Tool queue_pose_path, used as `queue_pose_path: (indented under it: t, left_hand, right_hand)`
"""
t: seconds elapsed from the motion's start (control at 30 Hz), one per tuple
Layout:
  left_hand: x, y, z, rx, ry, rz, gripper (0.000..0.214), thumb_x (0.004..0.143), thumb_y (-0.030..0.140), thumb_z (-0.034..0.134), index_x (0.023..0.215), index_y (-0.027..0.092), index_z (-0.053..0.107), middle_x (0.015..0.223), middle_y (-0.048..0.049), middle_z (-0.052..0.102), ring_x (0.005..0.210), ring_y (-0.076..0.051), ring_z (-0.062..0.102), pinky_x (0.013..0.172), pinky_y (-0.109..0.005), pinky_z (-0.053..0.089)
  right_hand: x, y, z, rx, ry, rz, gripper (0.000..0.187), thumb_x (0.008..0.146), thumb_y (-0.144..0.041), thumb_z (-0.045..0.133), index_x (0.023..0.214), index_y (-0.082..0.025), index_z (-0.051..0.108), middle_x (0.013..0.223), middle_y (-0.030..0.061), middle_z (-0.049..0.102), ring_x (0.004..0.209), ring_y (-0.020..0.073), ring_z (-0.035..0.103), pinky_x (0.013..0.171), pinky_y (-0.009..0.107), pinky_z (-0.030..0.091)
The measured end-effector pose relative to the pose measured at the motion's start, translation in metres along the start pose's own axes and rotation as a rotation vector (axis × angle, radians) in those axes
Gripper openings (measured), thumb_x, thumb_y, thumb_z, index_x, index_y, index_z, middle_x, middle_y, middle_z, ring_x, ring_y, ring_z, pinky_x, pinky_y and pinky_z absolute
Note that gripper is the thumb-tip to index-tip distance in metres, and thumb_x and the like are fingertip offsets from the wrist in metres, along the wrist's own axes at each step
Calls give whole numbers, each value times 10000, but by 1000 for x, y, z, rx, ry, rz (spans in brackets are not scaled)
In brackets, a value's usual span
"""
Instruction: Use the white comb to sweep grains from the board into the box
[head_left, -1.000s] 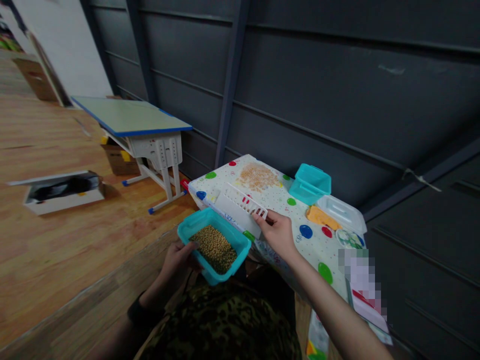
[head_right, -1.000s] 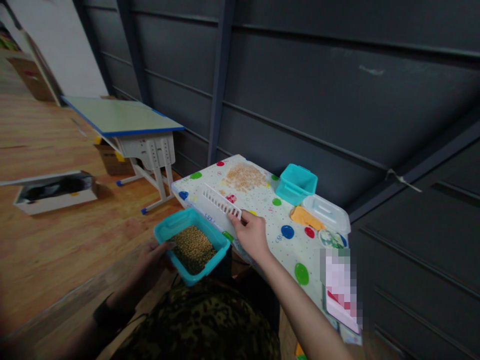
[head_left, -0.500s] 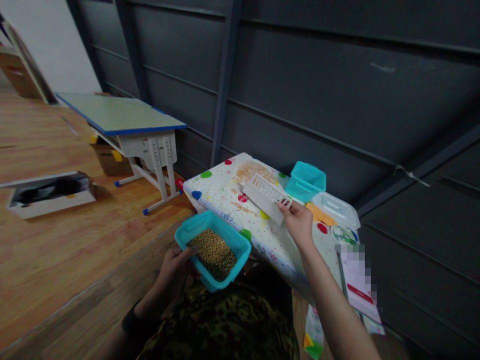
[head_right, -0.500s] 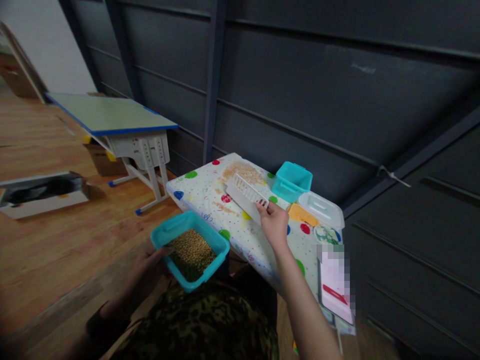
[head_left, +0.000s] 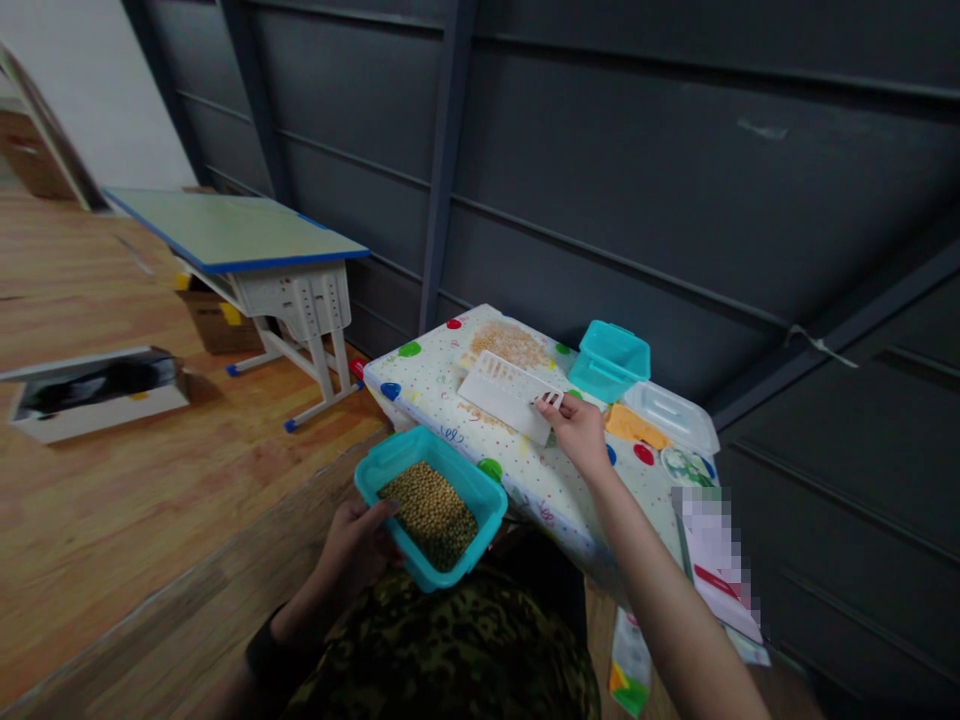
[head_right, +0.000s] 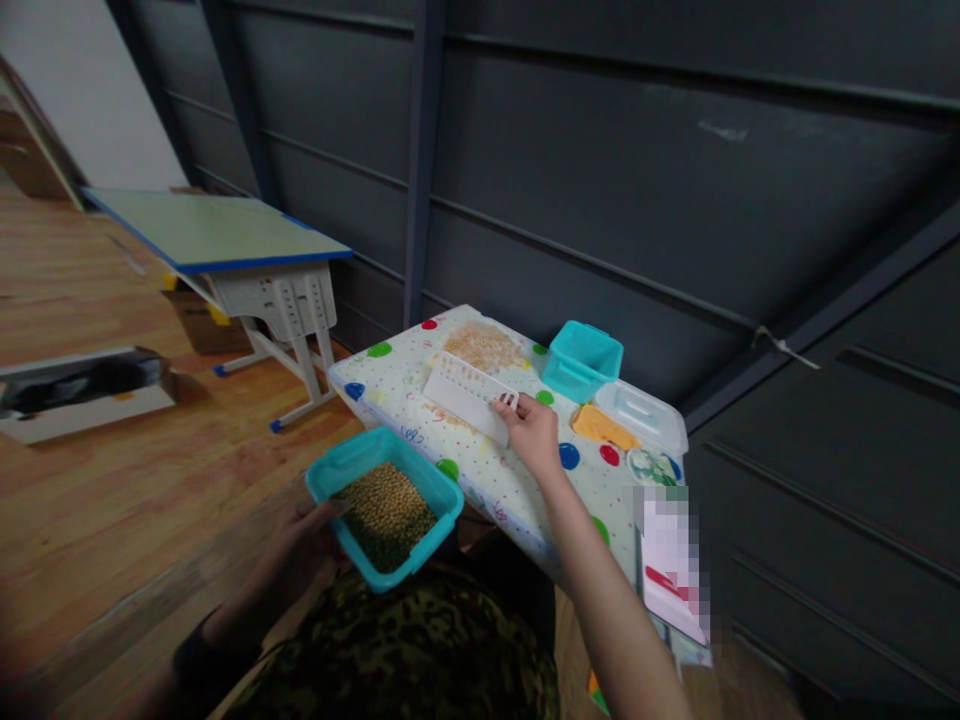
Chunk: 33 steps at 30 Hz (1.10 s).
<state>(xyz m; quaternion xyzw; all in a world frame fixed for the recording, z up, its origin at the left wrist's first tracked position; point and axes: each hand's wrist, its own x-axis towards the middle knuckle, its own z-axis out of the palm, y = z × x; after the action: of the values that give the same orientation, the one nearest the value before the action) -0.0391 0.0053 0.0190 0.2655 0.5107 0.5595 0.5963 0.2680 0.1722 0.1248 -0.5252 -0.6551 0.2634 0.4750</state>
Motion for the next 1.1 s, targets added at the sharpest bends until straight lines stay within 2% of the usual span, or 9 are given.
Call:
queue_pose_path:
  t: [0.17, 0.37, 0.63, 0.93, 1.1]
  left_hand:
    - [1, -2, -2, -33, -11, -30, 458, 627, 513, 1054, 480, 241, 716, 441, -45, 673, 372, -182, 610, 405, -306, 549]
    - [-2, 0, 1, 2, -1, -30, 524, 623, 581, 1045, 453, 241, 685, 428, -50, 665, 376, -188, 622, 418, -314, 558]
    - [-3, 3, 5, -9, 27, -60, 508, 569, 589, 1054, 488, 239, 695, 449, -28, 680, 391, -189, 624, 426, -322, 574]
    - [-4, 5, 8, -29, -10, -42, 521, 533, 586, 1058, 442, 253, 666, 382, -6, 611, 341, -159, 562, 384, -290, 514]
    - [-5, 4, 9, -48, 16, -45, 490, 520, 538, 1058, 449, 251, 668, 376, -2, 603, 328, -156, 543, 366, -290, 504]
  right_hand:
    - [2, -1, -1, 6, -35, 24, 541, 758, -759, 826, 735, -222, 765, 682, 34, 704, 653, 198, 555, 628, 318, 398]
    - [4, -3, -1, 55, -46, 43, 542, 731, -735, 872, 807, -199, 839, 757, 72, 797, 705, 236, 651, 633, 322, 463]
    - [3, -9, 0, 66, -72, 44, 553, 729, -739, 887, 809, -193, 850, 750, 71, 797, 704, 240, 655, 620, 318, 465]
    - [4, -8, 2, 77, -117, 81, 589, 720, -784, 889, 809, -204, 838, 760, 69, 794, 699, 239, 650, 654, 357, 526]
    - [2, -10, 1, 109, -112, 103, 588, 699, -754, 926, 846, -187, 868, 816, 91, 830, 725, 254, 690, 666, 364, 550]
